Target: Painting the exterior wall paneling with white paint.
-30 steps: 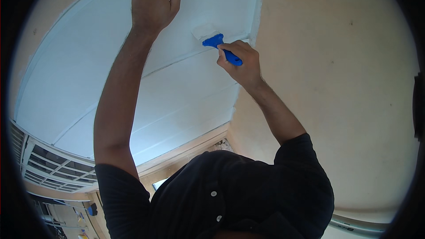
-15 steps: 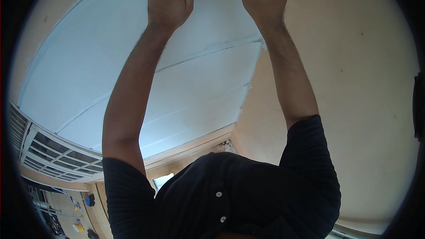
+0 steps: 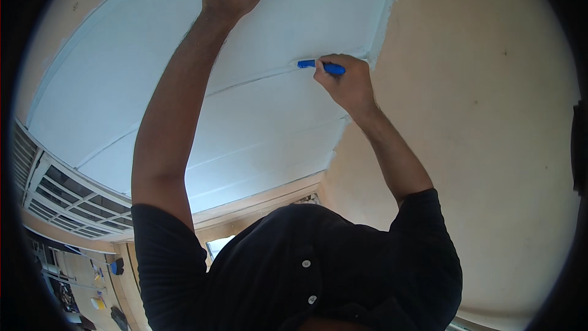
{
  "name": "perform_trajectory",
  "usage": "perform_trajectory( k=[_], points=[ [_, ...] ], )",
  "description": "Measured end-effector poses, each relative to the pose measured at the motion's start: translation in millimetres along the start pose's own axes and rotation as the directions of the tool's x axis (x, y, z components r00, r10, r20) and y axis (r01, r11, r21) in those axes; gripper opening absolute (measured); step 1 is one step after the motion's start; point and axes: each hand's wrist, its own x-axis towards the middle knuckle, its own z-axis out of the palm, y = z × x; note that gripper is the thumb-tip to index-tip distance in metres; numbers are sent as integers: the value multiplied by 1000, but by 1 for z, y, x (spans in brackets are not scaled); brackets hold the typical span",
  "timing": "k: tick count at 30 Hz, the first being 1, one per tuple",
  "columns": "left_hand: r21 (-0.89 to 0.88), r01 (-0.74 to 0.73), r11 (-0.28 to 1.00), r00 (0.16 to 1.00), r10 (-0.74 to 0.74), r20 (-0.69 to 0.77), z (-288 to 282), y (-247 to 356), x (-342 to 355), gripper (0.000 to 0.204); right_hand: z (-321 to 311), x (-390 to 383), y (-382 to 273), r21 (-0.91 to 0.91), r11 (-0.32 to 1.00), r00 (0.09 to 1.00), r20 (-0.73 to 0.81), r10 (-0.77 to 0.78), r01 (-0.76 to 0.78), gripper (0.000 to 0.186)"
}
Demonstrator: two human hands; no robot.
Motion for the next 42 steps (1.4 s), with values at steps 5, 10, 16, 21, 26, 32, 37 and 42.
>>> perform_trajectory(
  k=[5,10,16,21,26,32,37,42],
  points=[
    [-12,8,1000,997,-8,-72,-8,-3,0,66,-27,101,-66,119,977,970,-191,-150,175,21],
    [-1,60,998,995,-60,-82,-16,-6,0,64,-33,121,-90,-91,785,680,-445,-583,613,23],
    [-3,78,997,996,-78,-49,-27,-19,-19,63,40,4,-11,-268,746,742,-139,-656,610,26],
    [29,43,999,999,-42,-8,-24,-24,-25,63,29,-22,-13,-90,976,979,70,-192,198,16],
    [27,61,998,998,-61,-2,-22,-19,-27,62,-15,89,-87,-67,994,996,3,-87,87,26],
    [22,59,998,998,-59,-1,-21,-10,-27,61,-22,111,-91,-297,694,613,-328,-719,656,33],
    [43,97,994,994,-99,38,-30,-21,-42,61,52,11,-18,-338,673,677,-126,-725,657,36],
    [30,63,998,995,-65,72,-27,-26,-43,61,60,-59,19,-123,947,954,76,-290,298,15]
  ],
)
